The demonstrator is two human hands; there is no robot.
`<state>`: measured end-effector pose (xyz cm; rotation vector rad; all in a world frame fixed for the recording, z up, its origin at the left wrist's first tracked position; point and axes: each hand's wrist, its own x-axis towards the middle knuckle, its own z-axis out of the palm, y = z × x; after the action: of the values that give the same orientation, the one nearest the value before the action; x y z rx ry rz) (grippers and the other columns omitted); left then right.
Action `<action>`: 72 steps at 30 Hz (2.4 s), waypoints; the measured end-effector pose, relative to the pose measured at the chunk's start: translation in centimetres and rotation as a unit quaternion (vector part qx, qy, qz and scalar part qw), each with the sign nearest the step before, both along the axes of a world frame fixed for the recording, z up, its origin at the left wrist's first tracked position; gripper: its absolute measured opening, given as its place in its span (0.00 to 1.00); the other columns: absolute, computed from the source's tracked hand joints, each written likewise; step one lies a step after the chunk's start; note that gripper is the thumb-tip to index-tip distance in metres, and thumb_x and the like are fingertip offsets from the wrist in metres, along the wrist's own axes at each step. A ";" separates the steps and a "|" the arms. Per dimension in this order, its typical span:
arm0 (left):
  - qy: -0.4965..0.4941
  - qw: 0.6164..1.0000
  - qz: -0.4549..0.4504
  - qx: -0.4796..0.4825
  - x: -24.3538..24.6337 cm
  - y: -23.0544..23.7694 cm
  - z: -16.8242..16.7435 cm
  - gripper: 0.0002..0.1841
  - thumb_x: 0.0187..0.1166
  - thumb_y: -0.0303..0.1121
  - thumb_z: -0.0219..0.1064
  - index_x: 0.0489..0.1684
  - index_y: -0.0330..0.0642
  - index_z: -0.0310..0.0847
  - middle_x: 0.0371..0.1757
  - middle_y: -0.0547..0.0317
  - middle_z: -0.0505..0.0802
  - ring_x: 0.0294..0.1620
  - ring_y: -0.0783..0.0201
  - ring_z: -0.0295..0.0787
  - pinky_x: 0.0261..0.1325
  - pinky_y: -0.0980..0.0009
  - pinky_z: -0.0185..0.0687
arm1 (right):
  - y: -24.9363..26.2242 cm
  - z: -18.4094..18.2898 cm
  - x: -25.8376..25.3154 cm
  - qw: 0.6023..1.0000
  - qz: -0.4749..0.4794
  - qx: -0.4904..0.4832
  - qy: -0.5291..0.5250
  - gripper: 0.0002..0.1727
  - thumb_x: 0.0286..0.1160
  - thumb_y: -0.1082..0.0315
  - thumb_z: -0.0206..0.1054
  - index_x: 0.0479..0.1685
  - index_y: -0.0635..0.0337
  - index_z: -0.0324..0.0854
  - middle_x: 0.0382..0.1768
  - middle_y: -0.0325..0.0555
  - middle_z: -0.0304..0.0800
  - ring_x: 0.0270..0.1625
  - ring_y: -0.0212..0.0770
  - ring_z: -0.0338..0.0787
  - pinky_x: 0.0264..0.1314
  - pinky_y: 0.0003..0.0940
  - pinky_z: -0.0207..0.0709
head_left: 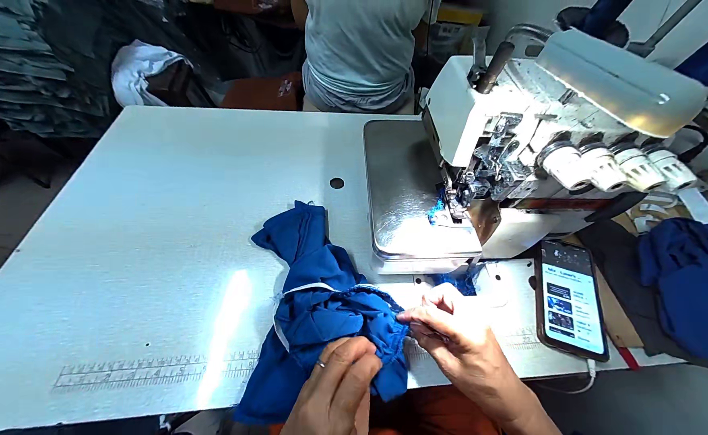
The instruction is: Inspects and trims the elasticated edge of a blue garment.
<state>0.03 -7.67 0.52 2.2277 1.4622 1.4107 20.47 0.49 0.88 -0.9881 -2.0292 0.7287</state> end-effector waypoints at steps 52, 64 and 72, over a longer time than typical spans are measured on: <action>-0.283 0.919 -0.108 -0.253 -0.7 3.7 2.1 0.08 0.68 0.38 0.76 0.36 0.45 0.95 0.36 0.71 0.93 0.42 0.82 0.88 0.46 0.85 0.84 | -0.3 2.7 0.0 0.983 0.029 -0.170 0.064 0.09 0.78 0.64 0.64 0.34 0.57 0.86 0.28 0.31 0.84 0.34 0.15 0.81 0.38 0.11 0.73; -0.329 0.879 -0.072 -0.337 -0.7 3.8 2.9 0.07 0.68 0.31 0.74 0.39 0.42 0.94 0.36 0.67 0.97 0.39 0.77 0.93 0.47 0.79 0.90 | -0.3 2.4 0.1 0.970 0.048 -0.227 0.074 0.09 0.77 0.66 0.65 0.38 0.59 0.88 0.32 0.30 0.86 0.34 0.13 0.80 0.38 0.09 0.73; -0.413 0.843 -0.022 -0.345 -0.2 4.1 2.7 0.04 0.65 0.28 0.75 0.33 0.40 0.94 0.30 0.61 0.95 0.33 0.73 0.93 0.40 0.76 0.90 | -0.9 2.0 -0.5 0.996 -0.013 -0.081 0.018 0.26 0.81 0.52 0.65 0.64 0.65 0.80 0.48 0.43 0.91 0.50 0.25 0.88 0.54 0.20 0.83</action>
<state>-0.18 -3.55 3.18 1.0014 1.2648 1.2702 19.97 -0.37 2.88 -1.0839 -1.9468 0.9023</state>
